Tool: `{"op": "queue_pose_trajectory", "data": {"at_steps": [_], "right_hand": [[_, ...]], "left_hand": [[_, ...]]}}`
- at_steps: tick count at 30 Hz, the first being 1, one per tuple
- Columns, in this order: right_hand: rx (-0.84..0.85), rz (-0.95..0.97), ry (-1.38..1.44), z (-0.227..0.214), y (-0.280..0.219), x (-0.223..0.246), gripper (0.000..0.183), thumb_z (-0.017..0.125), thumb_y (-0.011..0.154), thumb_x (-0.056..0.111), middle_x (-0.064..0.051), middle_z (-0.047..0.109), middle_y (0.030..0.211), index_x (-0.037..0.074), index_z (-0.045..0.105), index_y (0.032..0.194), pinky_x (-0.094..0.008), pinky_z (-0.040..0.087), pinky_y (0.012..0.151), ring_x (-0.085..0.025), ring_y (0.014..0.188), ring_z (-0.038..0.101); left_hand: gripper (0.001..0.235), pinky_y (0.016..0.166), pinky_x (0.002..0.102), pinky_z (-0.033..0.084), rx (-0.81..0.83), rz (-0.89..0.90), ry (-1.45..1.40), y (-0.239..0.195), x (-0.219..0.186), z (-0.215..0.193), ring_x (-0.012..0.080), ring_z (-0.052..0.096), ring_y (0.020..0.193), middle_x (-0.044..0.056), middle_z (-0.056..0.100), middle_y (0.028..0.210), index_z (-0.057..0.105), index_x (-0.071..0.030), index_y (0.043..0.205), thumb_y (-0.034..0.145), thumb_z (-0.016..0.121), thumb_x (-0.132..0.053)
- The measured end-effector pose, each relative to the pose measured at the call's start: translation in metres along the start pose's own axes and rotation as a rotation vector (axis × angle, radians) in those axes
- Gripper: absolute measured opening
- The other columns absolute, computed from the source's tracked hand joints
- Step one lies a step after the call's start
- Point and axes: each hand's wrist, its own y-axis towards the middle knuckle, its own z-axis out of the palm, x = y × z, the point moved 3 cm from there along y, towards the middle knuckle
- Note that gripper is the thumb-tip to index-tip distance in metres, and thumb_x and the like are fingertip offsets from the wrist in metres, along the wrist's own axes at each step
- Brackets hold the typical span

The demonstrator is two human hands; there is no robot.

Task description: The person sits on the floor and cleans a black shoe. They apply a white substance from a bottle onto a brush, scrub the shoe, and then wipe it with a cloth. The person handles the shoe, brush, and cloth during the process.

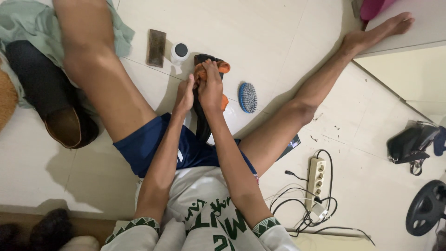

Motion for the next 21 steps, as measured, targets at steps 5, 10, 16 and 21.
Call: {"op": "queue_pose_trajectory", "data": {"at_steps": [5,10,16,21], "right_hand": [[-0.024,0.022,0.004,0.013,0.021,-0.008,0.042,0.067,0.085,-0.009,-0.016,0.068,0.127,0.010,0.066,0.122,-0.047,0.052,0.108,-0.041,0.126,0.061],[-0.002,0.076,-0.021,0.040,0.040,-0.037,0.041,0.069,0.084,-0.004,-0.007,0.070,0.120,0.018,0.066,0.119,-0.042,0.055,0.105,-0.034,0.121,0.066],[0.065,0.140,-0.233,0.057,0.064,-0.064,0.035,0.077,0.083,0.012,-0.009,0.067,0.101,0.017,0.061,0.114,-0.052,0.052,0.100,-0.037,0.101,0.072],[0.232,0.389,0.045,0.012,0.079,-0.045,0.027,0.075,0.094,0.031,-0.008,0.075,0.107,0.020,0.062,0.115,-0.047,0.050,0.105,-0.034,0.111,0.071]], "left_hand": [[0.065,0.073,0.037,0.043,0.014,0.157,0.019,-0.001,0.002,-0.002,0.0197,0.050,0.077,0.005,0.054,0.076,0.064,-0.003,0.079,0.113,0.037,-0.051],[0.062,0.066,0.035,0.038,-0.001,0.214,0.055,-0.005,-0.015,-0.004,0.0148,0.043,0.068,0.002,0.048,0.066,0.053,-0.010,0.067,0.114,0.038,-0.047],[0.057,0.073,0.037,0.042,-0.001,0.179,0.050,0.002,0.010,-0.002,0.0180,0.051,0.077,0.004,0.059,0.076,0.067,-0.006,0.080,0.112,0.041,-0.045],[0.067,0.104,0.058,0.044,0.073,0.108,0.104,-0.004,-0.017,-0.002,0.0556,0.059,0.116,0.038,0.062,0.125,0.066,0.004,0.133,0.112,0.026,-0.046]]}}
